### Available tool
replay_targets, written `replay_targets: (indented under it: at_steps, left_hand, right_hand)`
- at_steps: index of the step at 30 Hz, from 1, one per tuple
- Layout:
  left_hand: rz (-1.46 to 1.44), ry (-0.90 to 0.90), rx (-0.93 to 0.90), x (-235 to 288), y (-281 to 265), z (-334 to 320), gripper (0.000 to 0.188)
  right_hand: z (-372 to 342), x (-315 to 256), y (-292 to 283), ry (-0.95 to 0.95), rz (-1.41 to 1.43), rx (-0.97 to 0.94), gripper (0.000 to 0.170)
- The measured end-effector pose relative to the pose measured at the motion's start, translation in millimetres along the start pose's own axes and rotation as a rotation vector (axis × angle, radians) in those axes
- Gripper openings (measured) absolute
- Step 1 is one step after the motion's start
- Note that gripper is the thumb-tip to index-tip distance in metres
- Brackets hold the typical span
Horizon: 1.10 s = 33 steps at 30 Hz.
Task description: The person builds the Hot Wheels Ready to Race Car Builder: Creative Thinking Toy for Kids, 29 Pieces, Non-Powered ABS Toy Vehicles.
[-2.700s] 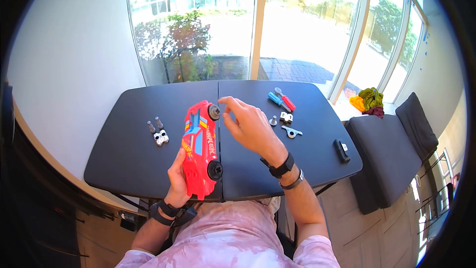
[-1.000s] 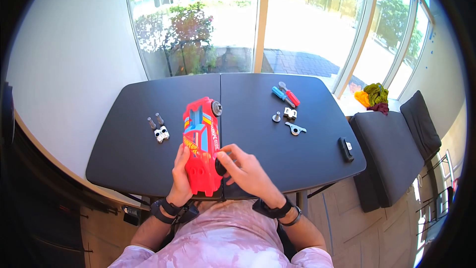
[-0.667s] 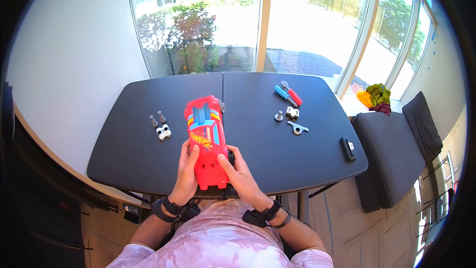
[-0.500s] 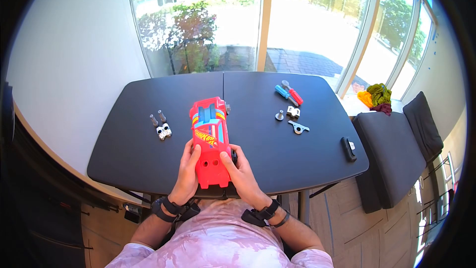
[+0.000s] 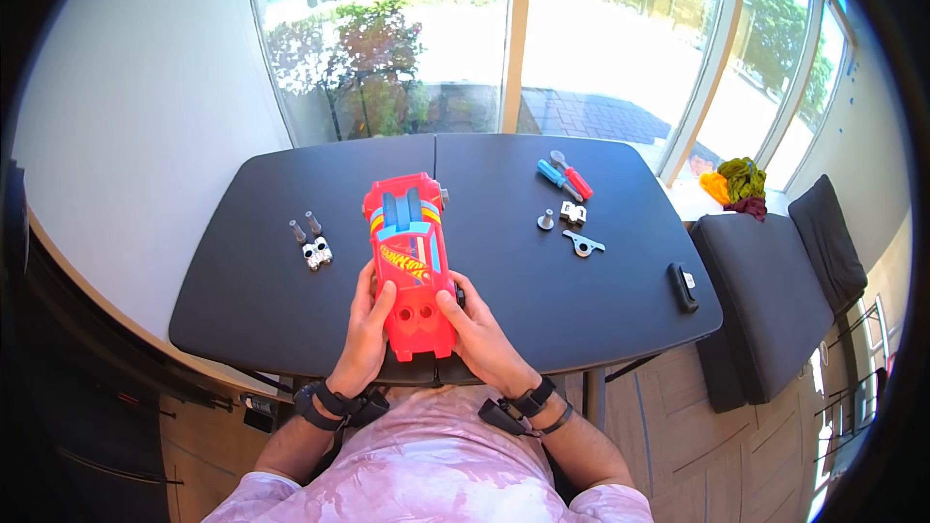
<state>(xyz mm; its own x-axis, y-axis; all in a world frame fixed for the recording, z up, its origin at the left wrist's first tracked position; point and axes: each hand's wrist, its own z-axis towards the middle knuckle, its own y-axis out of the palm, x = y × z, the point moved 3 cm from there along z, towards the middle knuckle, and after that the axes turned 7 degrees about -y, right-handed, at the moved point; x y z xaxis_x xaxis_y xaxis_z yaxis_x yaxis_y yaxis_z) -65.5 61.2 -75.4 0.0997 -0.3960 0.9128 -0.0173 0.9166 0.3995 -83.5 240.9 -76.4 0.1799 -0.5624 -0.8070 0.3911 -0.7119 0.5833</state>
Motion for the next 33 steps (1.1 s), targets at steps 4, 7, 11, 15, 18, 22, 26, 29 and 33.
replay_targets:
  at_steps: [4, 7, 11, 15, 18, 22, 26, 29, 33]
  left_hand:
    - [0.022, -0.009, -0.02, 2.0, 0.5, -0.8, 0.074]
    - [0.106, -0.032, -0.032, 2.0, -7.3, 2.9, 0.079]
    - [0.411, 0.077, 0.095, 34.8, -16.6, -1.7, 0.088]
    - [0.916, 0.253, 0.206, 111.8, -36.9, -1.6, 0.074]
    - [1.379, 0.408, 0.273, 126.2, -81.5, 28.8, 0.047]
    - [1.709, 0.312, 0.314, 105.1, -139.0, 56.8, 0.033]
    - [1.668, 0.226, 0.361, 90.5, -148.9, 64.5, 0.024]
    - [1.611, 0.205, 0.347, 93.5, -146.3, 65.5, 0.022]
    - [1.327, 0.308, 0.326, 113.9, -112.6, 43.8, 0.019]
  right_hand:
    - [0.4, 1.1, -2.0, -0.003, 0.022, 0.006, 0.061]
    - [0.6, -0.9, -3.0, -0.017, 0.042, 0.011, 0.06]
    - [-0.1, -2.0, -2.2, -0.035, 0.062, 0.047, 0.057]
    - [-0.5, -8.1, -1.3, -0.044, 0.052, 0.073, 0.054]
    - [-1.3, -11.1, -0.8, -0.031, 0.084, 0.085, 0.053]
    - [0.5, -11.0, 0.4, -0.026, 0.093, 0.09, 0.054]
    - [0.0, -10.8, -1.7, -0.029, 0.09, 0.089, 0.055]
    - [0.4, -8.6, -4.3, -0.029, 0.068, 0.089, 0.055]
    - [1.0, -8.5, -4.3, -0.043, 0.057, 0.101, 0.054]
